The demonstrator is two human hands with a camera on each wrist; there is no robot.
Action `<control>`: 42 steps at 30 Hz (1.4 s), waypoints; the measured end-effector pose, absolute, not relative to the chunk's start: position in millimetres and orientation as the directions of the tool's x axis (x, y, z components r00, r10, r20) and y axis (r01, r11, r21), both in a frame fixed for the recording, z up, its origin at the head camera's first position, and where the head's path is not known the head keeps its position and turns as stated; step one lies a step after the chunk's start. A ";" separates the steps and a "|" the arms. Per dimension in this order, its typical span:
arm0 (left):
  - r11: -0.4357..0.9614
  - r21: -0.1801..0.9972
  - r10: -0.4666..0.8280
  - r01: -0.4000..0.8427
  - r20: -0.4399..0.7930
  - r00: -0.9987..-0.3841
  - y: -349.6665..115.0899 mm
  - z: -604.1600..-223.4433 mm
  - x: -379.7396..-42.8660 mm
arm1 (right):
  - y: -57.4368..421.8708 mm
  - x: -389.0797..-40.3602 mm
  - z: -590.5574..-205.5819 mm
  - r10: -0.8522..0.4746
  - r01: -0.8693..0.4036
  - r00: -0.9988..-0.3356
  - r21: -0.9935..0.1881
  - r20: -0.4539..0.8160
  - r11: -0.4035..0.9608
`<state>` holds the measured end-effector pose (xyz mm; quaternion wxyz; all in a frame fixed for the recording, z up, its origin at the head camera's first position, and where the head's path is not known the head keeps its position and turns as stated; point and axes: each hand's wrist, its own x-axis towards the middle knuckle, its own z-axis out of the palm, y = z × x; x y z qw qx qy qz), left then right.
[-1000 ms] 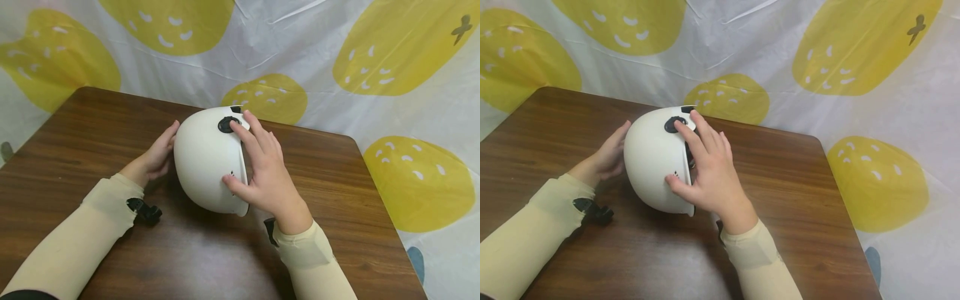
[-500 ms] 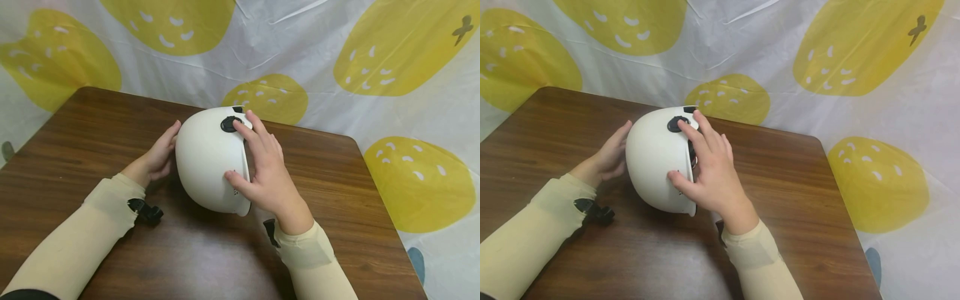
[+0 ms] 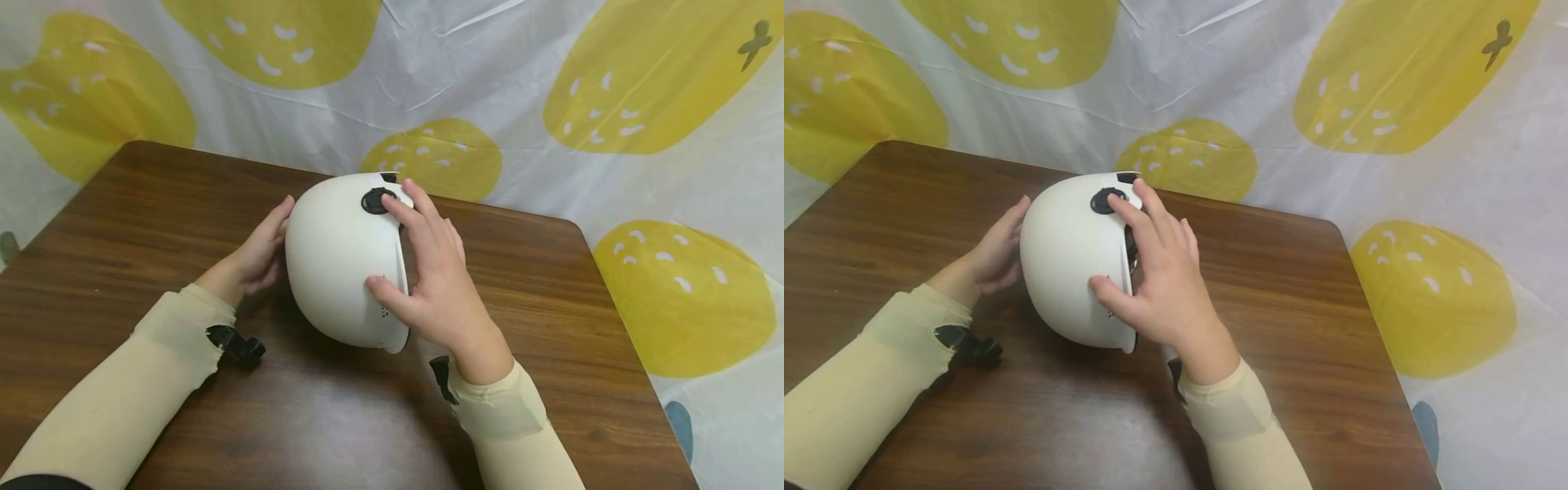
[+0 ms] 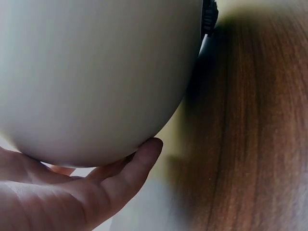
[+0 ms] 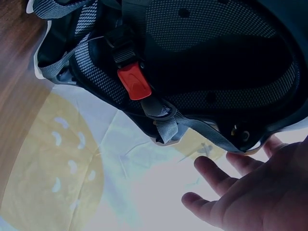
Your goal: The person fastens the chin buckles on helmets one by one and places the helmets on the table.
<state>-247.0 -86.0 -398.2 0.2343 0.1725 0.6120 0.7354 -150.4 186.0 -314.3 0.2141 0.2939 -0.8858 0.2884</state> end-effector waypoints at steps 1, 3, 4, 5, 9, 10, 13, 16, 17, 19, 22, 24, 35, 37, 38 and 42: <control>-0.141 0.982 0.554 -0.129 -0.030 -0.832 -86.1 -398.2 -247.0 | 185.9 -150.4 -314.4 -0.394 -0.643 -0.736 -0.387 0.550 0.661; -0.138 0.983 0.553 -0.118 -0.022 -0.833 -86.1 -398.1 -247.0 | 185.6 -150.6 -314.6 -0.388 -0.639 -0.740 -0.395 0.550 0.660; -0.137 0.984 0.553 -0.112 -0.018 -0.833 -86.3 -397.9 -246.8 | 185.5 -150.7 -314.7 -0.384 -0.637 -0.743 -0.401 0.548 0.658; -0.135 0.985 0.553 -0.108 -0.016 -0.833 -86.4 -397.8 -246.9 | 185.5 -150.7 -314.5 -0.380 -0.634 -0.747 -0.409 0.546 0.656; -0.116 0.989 0.547 -0.092 -0.013 -0.837 -87.4 -397.0 -246.8 | 185.8 -150.8 -314.1 -0.366 -0.620 -0.760 -0.432 0.537 0.655; -0.110 0.990 0.545 -0.090 -0.016 -0.839 -87.6 -396.6 -246.8 | 186.0 -150.7 -314.2 -0.364 -0.617 -0.763 -0.433 0.535 0.657; -0.101 0.991 0.536 -0.088 -0.020 -0.844 -87.8 -395.8 -246.7 | 185.7 -150.4 -314.4 -0.362 -0.611 -0.767 -0.432 0.529 0.664; -0.102 0.991 0.535 -0.087 -0.019 -0.845 -87.3 -395.3 -246.5 | 185.4 -150.3 -314.5 -0.363 -0.608 -0.769 -0.429 0.526 0.668; -0.103 0.991 0.535 -0.087 -0.018 -0.845 -87.1 -395.1 -246.5 | 185.4 -150.3 -314.3 -0.363 -0.608 -0.770 -0.429 0.525 0.669; -0.101 0.991 0.536 -0.090 -0.023 -0.844 -86.7 -394.9 -246.6 | 185.8 -150.0 -314.0 -0.360 -0.604 -0.771 -0.425 0.525 0.674; -0.102 0.990 0.538 -0.098 -0.028 -0.843 -85.3 -394.9 -246.6 | 187.2 -148.8 -313.3 -0.358 -0.600 -0.772 -0.418 0.525 0.682; -0.100 0.990 0.534 -0.103 -0.033 -0.845 -84.5 -394.8 -246.7 | 188.0 -147.9 -312.8 -0.356 -0.599 -0.772 -0.413 0.526 0.686; -0.080 0.990 0.470 -0.116 -0.065 -0.880 -83.4 -391.5 -246.7 | 190.5 -146.3 -312.0 -0.353 -0.593 -0.773 -0.404 0.527 0.696; -0.065 0.991 0.468 -0.117 -0.074 -0.881 -84.7 -390.2 -246.4 | 190.7 -145.5 -311.4 -0.353 -0.589 -0.776 -0.401 0.523 0.701; -0.052 0.992 0.463 -0.116 -0.079 -0.883 -85.5 -389.4 -246.2 | 190.9 -145.3 -311.1 -0.352 -0.587 -0.777 -0.398 0.522 0.705; -0.006 0.996 0.421 -0.089 -0.079 -0.904 -86.9 -387.7 -246.5 | 191.5 -144.7 -309.9 -0.347 -0.576 -0.782 -0.387 0.517 0.720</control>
